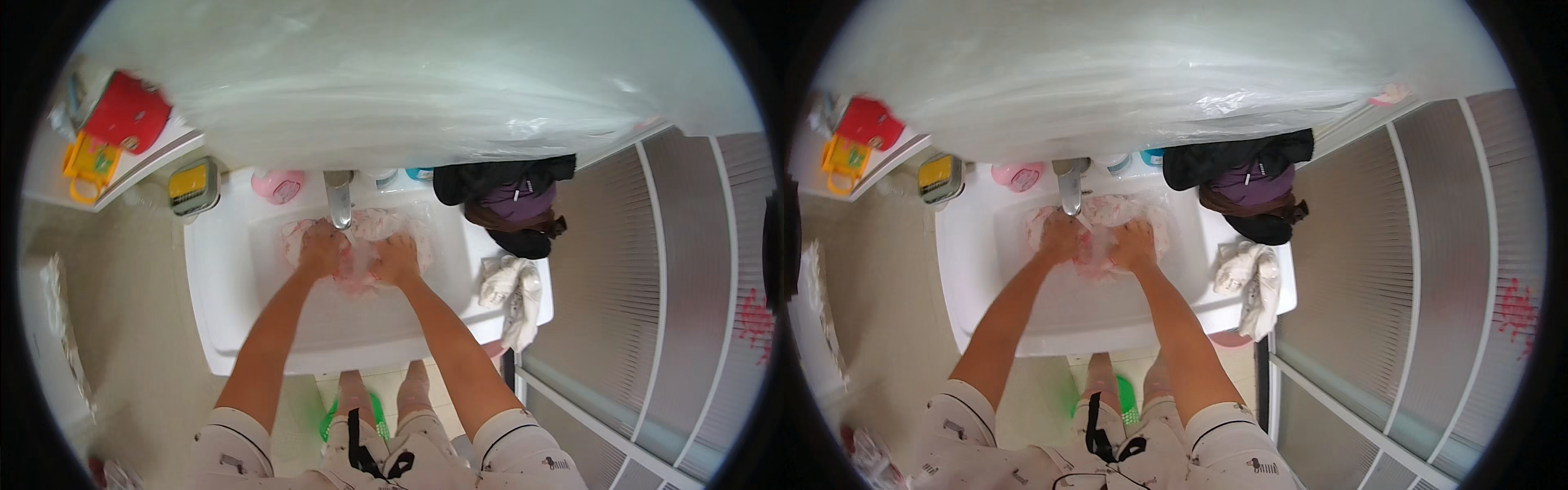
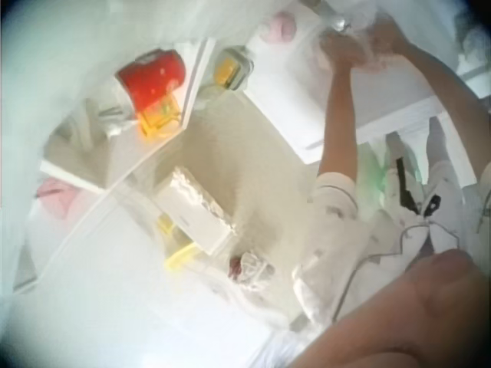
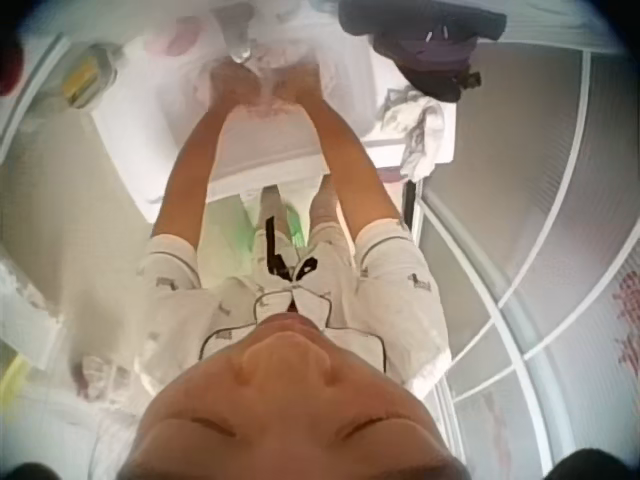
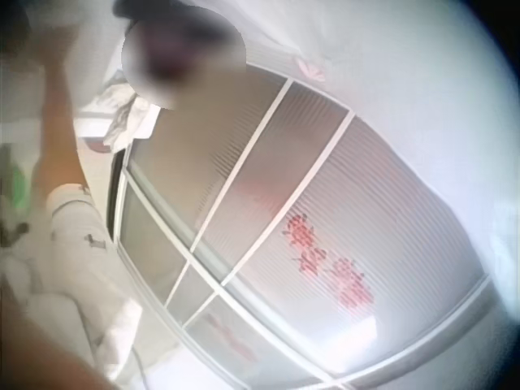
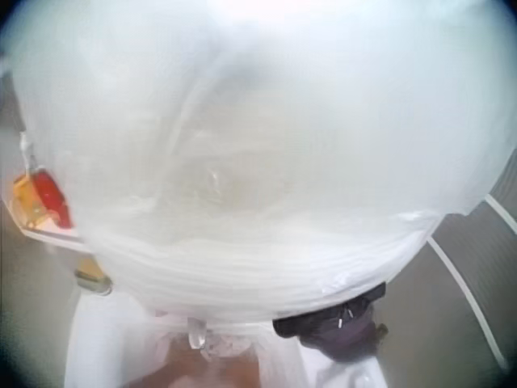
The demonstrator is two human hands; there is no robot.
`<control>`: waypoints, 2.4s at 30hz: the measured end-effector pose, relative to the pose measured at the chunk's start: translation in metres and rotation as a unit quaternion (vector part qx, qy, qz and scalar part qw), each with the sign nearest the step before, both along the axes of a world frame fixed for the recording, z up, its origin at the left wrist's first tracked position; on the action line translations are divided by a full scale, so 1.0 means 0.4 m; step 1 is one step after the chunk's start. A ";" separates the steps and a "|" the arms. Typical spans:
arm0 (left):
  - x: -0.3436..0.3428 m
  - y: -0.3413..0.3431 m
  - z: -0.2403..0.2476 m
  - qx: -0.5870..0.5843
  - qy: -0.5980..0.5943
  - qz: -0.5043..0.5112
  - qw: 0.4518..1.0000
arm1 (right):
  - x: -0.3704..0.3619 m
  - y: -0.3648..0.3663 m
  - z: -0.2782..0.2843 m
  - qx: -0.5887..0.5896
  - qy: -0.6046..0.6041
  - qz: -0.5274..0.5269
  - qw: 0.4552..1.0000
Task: The person washes a black sock and a patterned cloth by hand in a bathroom sink. They use liquid soap from a pink bottle and a white bottle, scrubbing the items under running water and rinsing them thoroughly.
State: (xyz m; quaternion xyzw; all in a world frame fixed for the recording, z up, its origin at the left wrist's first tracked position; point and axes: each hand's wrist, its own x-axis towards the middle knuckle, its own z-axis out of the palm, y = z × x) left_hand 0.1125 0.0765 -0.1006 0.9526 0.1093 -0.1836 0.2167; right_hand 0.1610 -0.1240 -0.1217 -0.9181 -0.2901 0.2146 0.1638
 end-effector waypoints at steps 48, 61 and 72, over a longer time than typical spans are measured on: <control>-0.130 -0.145 -0.026 0.159 -0.103 0.119 0.975 | -0.075 0.024 0.057 -0.053 -0.035 -0.121 0.991; 0.043 -0.111 0.000 0.037 0.015 0.111 0.993 | 0.019 0.072 -0.158 0.069 0.099 -0.176 0.977; -0.100 0.078 -0.106 -0.124 -0.081 0.095 0.985 | -0.014 -0.013 -0.048 0.057 -0.026 -0.004 0.998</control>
